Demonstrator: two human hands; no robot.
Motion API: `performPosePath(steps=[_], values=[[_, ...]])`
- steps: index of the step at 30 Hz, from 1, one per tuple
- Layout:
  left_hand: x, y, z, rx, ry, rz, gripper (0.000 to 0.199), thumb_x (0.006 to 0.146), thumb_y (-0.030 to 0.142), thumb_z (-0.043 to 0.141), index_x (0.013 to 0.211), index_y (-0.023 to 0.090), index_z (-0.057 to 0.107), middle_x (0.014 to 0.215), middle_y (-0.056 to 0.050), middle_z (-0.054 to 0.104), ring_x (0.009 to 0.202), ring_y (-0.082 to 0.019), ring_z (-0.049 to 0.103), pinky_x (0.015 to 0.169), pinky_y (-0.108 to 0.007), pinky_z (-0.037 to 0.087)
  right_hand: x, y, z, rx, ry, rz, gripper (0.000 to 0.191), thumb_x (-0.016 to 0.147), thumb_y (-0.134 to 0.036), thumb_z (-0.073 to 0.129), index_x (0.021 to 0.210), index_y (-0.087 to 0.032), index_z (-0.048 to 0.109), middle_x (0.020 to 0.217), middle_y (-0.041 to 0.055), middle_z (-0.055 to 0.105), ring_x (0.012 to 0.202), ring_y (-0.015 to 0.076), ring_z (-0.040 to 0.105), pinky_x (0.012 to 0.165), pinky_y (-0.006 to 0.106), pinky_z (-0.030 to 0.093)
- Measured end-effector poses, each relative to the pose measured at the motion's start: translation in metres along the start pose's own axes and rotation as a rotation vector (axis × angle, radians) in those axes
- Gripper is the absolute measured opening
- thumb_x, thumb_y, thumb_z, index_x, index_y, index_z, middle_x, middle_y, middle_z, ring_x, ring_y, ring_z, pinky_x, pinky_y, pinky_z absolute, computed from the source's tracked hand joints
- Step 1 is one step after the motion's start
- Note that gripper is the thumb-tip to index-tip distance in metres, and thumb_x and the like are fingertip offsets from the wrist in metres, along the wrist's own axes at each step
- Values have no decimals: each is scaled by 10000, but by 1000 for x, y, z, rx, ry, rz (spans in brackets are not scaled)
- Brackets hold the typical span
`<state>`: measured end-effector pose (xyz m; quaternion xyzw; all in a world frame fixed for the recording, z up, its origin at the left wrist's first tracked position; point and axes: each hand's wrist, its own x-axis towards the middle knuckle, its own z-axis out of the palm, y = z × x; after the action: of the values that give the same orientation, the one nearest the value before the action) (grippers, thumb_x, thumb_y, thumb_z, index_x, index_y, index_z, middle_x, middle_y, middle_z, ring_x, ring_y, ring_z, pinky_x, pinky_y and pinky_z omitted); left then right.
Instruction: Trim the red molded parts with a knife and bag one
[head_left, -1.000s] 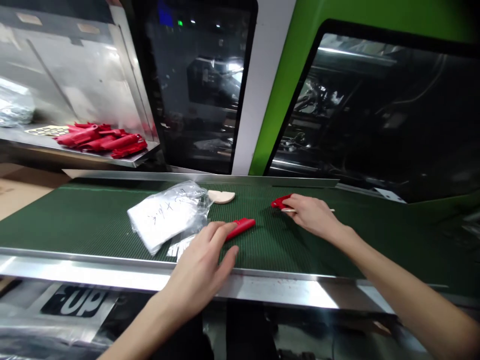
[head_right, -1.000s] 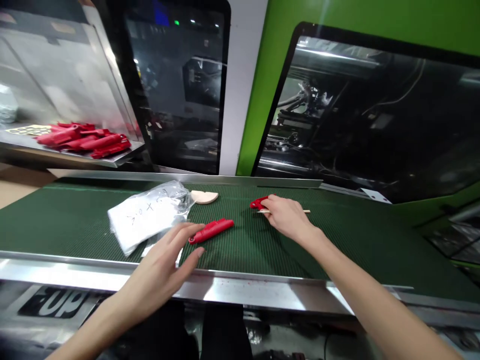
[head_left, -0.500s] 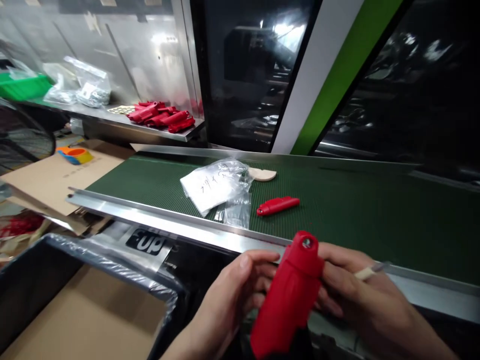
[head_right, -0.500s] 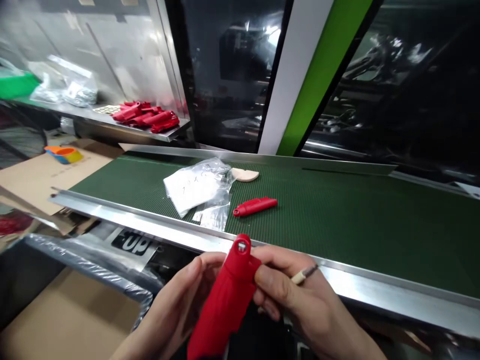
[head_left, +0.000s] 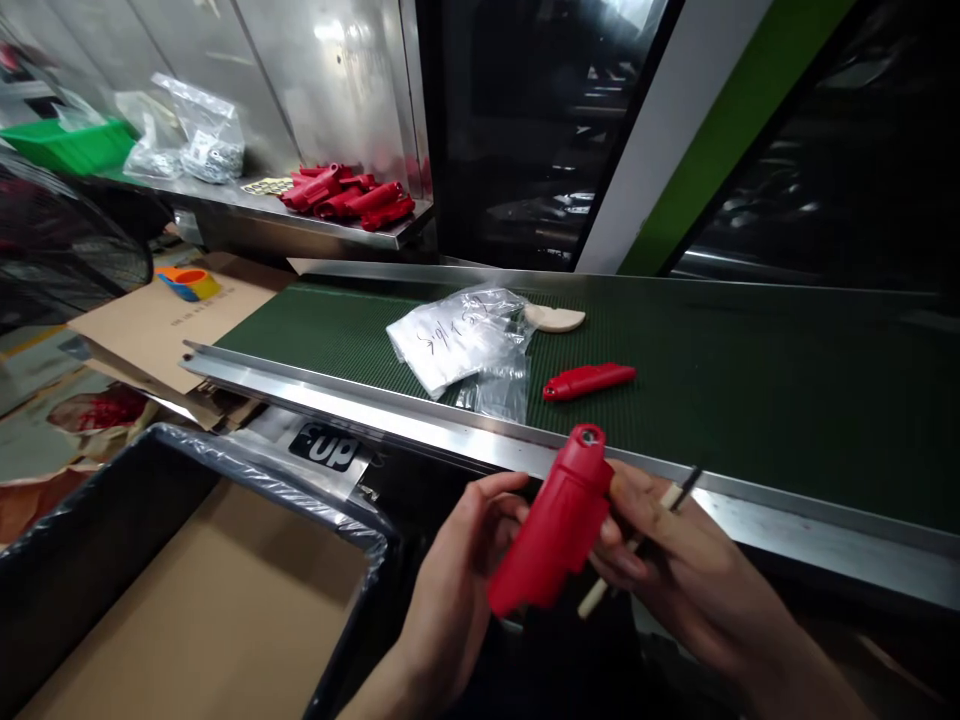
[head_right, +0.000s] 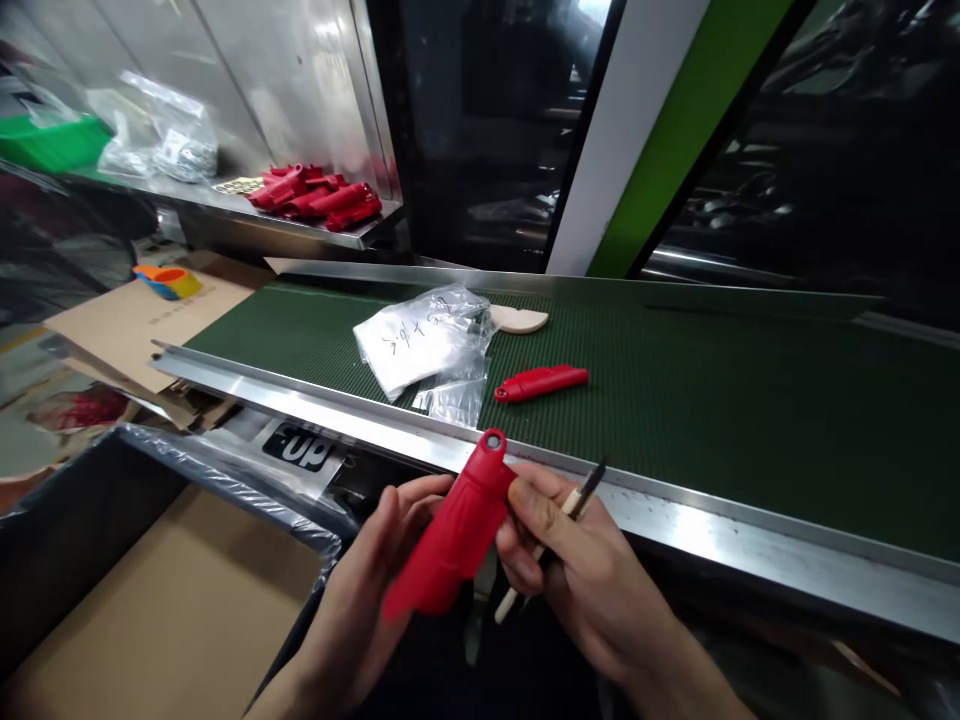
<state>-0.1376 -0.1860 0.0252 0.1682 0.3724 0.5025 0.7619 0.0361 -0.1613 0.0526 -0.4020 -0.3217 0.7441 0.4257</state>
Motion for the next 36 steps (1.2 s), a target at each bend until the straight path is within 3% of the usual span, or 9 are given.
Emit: performPosePath(steps=[3, 5, 10, 12, 17, 22, 26, 30, 36], values=[[1, -2, -2, -205, -30, -74, 506, 991, 517, 338, 1170, 122, 598, 1027, -130, 599, 831, -201, 583, 648, -281, 464, -5, 11, -2, -227, 106, -222, 228, 864, -392, 663, 999, -208, 658, 692, 17, 638, 525, 97, 516, 506, 221, 452], [1, -3, 2, -272, -95, -75, 494, 1003, 491, 318, 1124, 111, 609, 987, -131, 611, 851, -203, 589, 683, -291, 480, -9, 20, -2, -401, 72, -294, 171, 885, -332, 642, 1014, -229, 685, 796, 34, 689, 574, 109, 581, 539, 218, 503], [-1, 2, 18, -162, 8, 47, 268, 979, 358, 489, 1088, 151, 621, 994, -105, 657, 833, -160, 609, 700, -249, 506, -17, 38, 8, -578, -12, -415, 177, 894, -294, 625, 1045, -327, 713, 839, -10, 698, 634, 101, 625, 564, 164, 530], [-1, 8, 21, -160, 22, 24, 278, 963, 329, 521, 1187, 176, 584, 1031, -114, 668, 862, -174, 636, 699, -247, 519, -20, 41, 11, -640, -23, -467, 196, 886, -271, 633, 1050, -343, 711, 886, -17, 710, 712, 115, 659, 638, 169, 551], [-1, 18, 15, -214, 17, 52, 387, 892, 230, 609, 1271, 226, 528, 796, -21, 600, 710, -122, 600, 684, -214, 498, -26, 45, 4, -844, -36, -480, 266, 904, -249, 606, 1151, -339, 641, 988, -3, 706, 784, 123, 675, 671, 183, 564], [-6, 20, 12, -151, 9, 40, 281, 903, 227, 534, 1184, 239, 526, 834, -27, 584, 688, -145, 581, 606, -239, 482, -24, 32, -9, -950, 196, -430, 347, 925, -316, 589, 1259, -333, 498, 1106, 12, 669, 932, 119, 674, 748, 171, 579], [-13, 18, 16, -80, -14, 19, 247, 941, 307, 487, 1166, 216, 535, 987, -59, 594, 627, -114, 537, 485, -195, 394, -15, 8, -6, -1104, 103, -682, 291, 937, -185, 553, 1197, -311, 586, 1145, 8, 647, 1026, 106, 646, 854, 170, 542], [-19, 14, 18, -7, 1, 25, 257, 933, 320, 516, 1165, 216, 557, 1003, -63, 591, 607, -104, 515, 456, -186, 383, -9, -9, 3, -1321, 33, -935, 441, 900, -37, 529, 1267, -278, 575, 1172, 28, 635, 1058, 132, 611, 869, 245, 514], [-22, 10, 18, -12, 6, 72, 246, 921, 301, 513, 1143, 215, 571, 959, -60, 598, 562, -97, 507, 439, -187, 384, -7, -13, 4, -1499, -44, -1030, 453, 872, -2, 532, 1281, -188, 588, 1170, 81, 638, 1048, 180, 593, 854, 329, 486]])
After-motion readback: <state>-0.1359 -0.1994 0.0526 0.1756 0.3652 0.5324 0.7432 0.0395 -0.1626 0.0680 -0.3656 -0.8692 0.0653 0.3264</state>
